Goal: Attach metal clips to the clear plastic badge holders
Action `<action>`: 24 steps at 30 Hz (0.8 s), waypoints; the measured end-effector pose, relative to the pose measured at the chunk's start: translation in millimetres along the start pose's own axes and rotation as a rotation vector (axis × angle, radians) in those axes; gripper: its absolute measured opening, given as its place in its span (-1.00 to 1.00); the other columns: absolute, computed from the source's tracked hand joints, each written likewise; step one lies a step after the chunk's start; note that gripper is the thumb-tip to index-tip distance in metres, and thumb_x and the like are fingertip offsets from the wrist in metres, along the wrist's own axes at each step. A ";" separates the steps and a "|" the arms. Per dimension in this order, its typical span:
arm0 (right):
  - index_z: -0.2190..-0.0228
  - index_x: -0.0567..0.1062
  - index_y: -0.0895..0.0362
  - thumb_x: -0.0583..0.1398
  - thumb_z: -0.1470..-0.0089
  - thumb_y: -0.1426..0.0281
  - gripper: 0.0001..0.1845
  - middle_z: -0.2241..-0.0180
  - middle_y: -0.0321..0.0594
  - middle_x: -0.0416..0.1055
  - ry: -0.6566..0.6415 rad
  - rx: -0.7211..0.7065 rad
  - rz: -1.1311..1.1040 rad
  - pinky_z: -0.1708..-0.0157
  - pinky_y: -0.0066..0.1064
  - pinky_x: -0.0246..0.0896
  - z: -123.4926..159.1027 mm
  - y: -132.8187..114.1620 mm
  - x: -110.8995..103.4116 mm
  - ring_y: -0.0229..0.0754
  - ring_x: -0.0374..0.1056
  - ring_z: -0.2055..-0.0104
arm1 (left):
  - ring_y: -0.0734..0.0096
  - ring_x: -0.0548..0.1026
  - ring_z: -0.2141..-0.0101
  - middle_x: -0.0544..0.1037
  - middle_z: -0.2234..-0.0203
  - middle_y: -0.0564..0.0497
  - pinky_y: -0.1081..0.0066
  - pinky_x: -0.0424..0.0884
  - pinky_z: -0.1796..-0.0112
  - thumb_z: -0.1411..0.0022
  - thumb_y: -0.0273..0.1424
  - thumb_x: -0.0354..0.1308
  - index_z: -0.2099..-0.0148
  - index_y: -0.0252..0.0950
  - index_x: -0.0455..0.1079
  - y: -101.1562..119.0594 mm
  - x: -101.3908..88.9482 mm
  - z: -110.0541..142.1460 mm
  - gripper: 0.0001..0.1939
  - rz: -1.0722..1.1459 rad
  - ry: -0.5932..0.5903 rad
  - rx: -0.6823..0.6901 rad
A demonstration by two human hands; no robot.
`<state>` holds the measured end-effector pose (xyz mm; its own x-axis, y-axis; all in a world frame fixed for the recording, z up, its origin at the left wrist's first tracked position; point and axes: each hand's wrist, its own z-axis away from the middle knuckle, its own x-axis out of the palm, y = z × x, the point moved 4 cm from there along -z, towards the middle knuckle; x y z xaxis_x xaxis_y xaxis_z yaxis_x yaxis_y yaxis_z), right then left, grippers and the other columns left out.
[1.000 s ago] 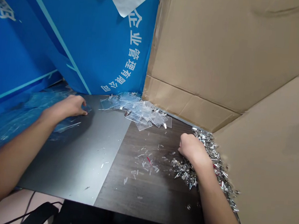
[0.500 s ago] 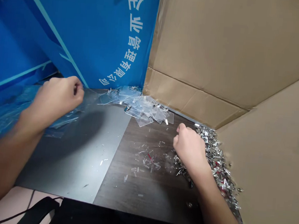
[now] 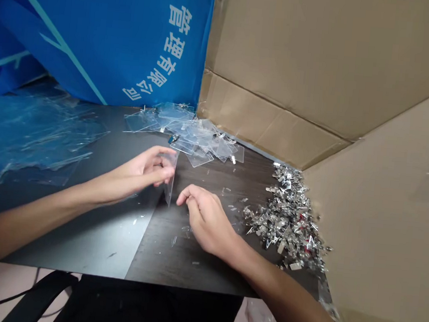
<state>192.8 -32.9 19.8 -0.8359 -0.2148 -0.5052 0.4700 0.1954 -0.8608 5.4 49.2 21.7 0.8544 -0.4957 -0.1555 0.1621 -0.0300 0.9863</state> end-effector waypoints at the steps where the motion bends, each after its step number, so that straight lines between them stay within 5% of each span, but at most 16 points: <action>1: 0.23 0.52 0.07 0.01 -0.49 0.45 -0.68 0.39 -0.33 0.40 0.025 -0.022 -0.007 0.23 -0.31 0.19 0.7 0.1 0.4 -0.19 0.30 0.36 | 0.35 0.50 0.23 0.49 0.24 0.06 0.27 0.43 0.15 -0.25 -0.12 0.47 -0.35 -0.26 0.24 -1.7 3.3 1.1 -0.22 0.026 -0.039 -0.026; 4: 0.12 0.56 0.07 0.01 -0.53 0.42 -0.68 0.27 -0.25 0.44 0.082 -0.085 -0.010 0.11 -0.26 0.25 -0.1 3.5 -2.2 -0.14 0.37 0.20 | 0.38 0.47 0.25 0.43 0.23 0.10 0.26 0.42 0.15 -0.10 -0.18 0.59 -0.44 -0.26 0.23 -5.1 8.2 1.7 -0.02 0.082 -0.116 -0.071; 10: -0.15 0.53 0.03 -0.02 -0.49 0.51 -0.58 0.19 -0.21 0.55 0.133 -0.161 -0.058 0.05 -0.18 0.35 -7.2 17.7 -1.7 -0.12 0.42 0.17 | 0.28 0.53 0.13 0.52 0.17 0.01 0.19 0.47 -0.02 -0.20 -0.15 0.53 -0.49 -0.30 0.26 -13.5 8.3 -1.4 -0.07 0.109 -0.107 -0.066; 14: -0.17 0.46 0.06 0.09 -0.48 0.46 -0.68 0.12 -0.15 0.66 0.141 -0.099 -0.272 0.08 -0.19 0.52 -12.1 28.4 2.8 -0.15 0.56 0.18 | 0.14 0.59 -0.02 0.61 0.14 -0.08 0.08 0.43 -0.25 -0.29 -0.04 0.47 -0.14 -0.30 0.51 -15.4 10.9 -1.1 -0.45 0.072 -0.190 -0.010; 17: -0.05 0.50 0.06 0.26 -0.43 0.32 -0.79 0.09 -0.10 0.71 0.133 -0.036 -0.434 0.04 -0.14 0.64 -14.9 33.6 5.4 -0.12 0.66 0.15 | 0.02 0.55 -0.20 0.66 0.06 -0.16 0.09 0.41 -0.29 -0.31 0.01 0.45 0.05 -0.26 0.54 -13.6 12.1 0.3 -0.55 0.025 -0.233 0.030; 24: 0.15 0.59 0.09 0.50 -0.20 0.03 -0.56 0.28 -0.12 0.74 0.143 0.125 -0.603 0.04 -0.08 0.73 -16.2 34.0 4.0 -0.06 0.73 0.24 | 0.37 0.47 0.23 0.51 -0.05 -0.14 0.23 0.47 0.07 -0.51 -0.08 0.20 -0.48 -0.30 0.35 -14.5 11.2 1.5 -0.35 -0.076 -0.202 0.107</action>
<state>200.9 -11.6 -10.5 -0.9898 -0.1200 0.0767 -0.0730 -0.0354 -0.9967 11.9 42.8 5.7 0.7240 -0.6518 -0.2257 0.1595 -0.1601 0.9741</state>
